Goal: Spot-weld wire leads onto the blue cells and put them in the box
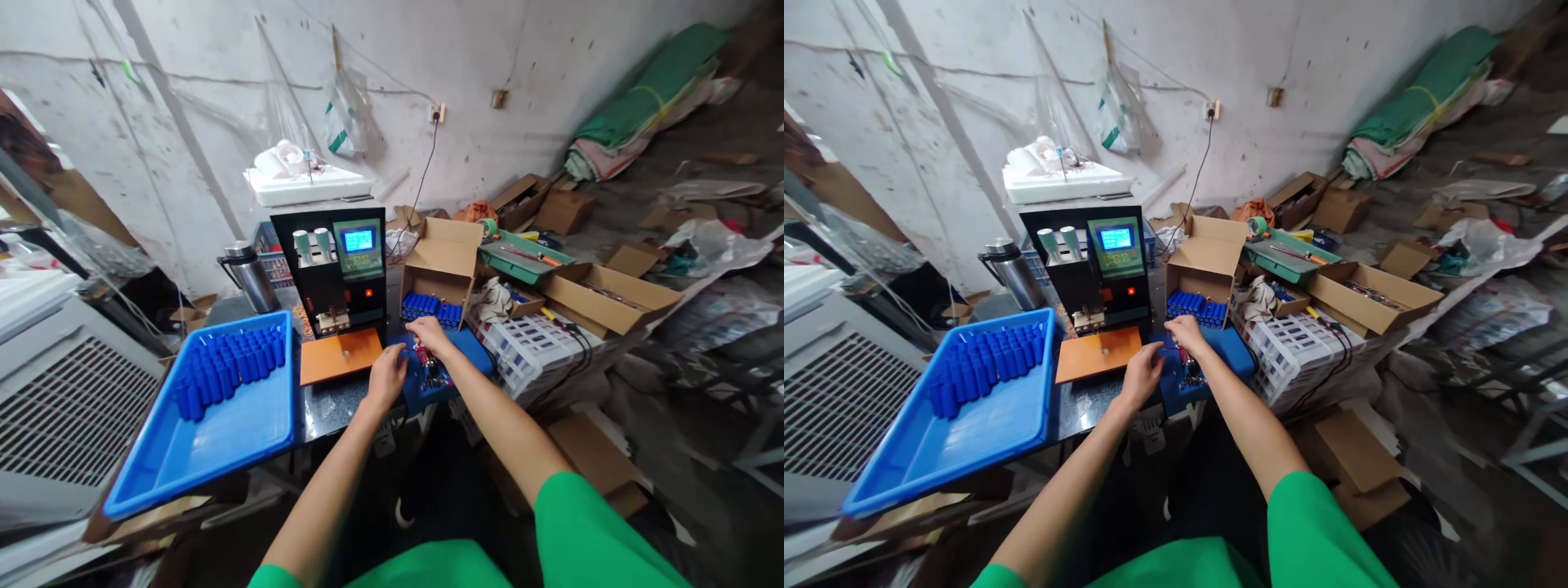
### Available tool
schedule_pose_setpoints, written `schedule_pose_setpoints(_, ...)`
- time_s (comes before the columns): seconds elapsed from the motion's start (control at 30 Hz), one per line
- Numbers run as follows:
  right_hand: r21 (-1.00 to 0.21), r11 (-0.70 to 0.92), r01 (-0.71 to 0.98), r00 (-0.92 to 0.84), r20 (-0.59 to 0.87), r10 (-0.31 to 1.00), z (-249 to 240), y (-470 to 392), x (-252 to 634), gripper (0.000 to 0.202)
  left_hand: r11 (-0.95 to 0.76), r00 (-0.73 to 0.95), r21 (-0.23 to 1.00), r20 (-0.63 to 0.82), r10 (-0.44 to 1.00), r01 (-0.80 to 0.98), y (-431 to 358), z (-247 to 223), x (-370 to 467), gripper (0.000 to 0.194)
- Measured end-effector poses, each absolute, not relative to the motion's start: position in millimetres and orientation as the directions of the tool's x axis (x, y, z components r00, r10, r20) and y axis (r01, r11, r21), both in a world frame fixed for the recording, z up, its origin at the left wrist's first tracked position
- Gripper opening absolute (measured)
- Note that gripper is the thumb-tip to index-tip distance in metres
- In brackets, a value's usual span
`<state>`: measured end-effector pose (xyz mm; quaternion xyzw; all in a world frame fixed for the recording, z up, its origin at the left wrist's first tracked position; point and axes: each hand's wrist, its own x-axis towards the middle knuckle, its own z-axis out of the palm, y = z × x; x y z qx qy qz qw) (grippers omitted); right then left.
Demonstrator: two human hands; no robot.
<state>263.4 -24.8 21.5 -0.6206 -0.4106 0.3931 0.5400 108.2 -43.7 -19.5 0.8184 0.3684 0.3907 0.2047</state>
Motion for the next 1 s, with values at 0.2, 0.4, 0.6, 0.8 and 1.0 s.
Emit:
schedule_pose_setpoints(0.2,-0.995,-0.091,0.042,0.349,-0.071,0.934,18,-27,270,0.023,-0.622,0.436,0.660,0.454,0.777,0.421,-37,-24,128,0.021)
schedule_pose_setpoints(0.4,-0.995,-0.096,0.040,0.399,-0.073,0.914,16,-30,279,0.020,-0.547,0.350,0.747,0.432,0.831,0.379,-42,-23,131,0.016)
schedule_pose_setpoints(0.6,-1.000,-0.010,0.026,0.507,0.004,0.862,12,-29,290,0.023,-0.462,0.259,0.825,0.392,0.883,0.326,-54,-26,122,0.015)
schedule_pose_setpoints(0.8,-0.987,0.154,-0.044,0.672,0.085,0.736,38,-24,315,0.022,-0.473,0.295,0.731,0.371,0.880,0.492,-62,-36,111,0.015)
schedule_pose_setpoints(1.0,-0.946,0.291,-0.143,0.640,0.136,0.756,63,-32,316,0.026,-0.508,0.391,0.452,0.331,0.859,0.733,-67,-43,103,0.022)
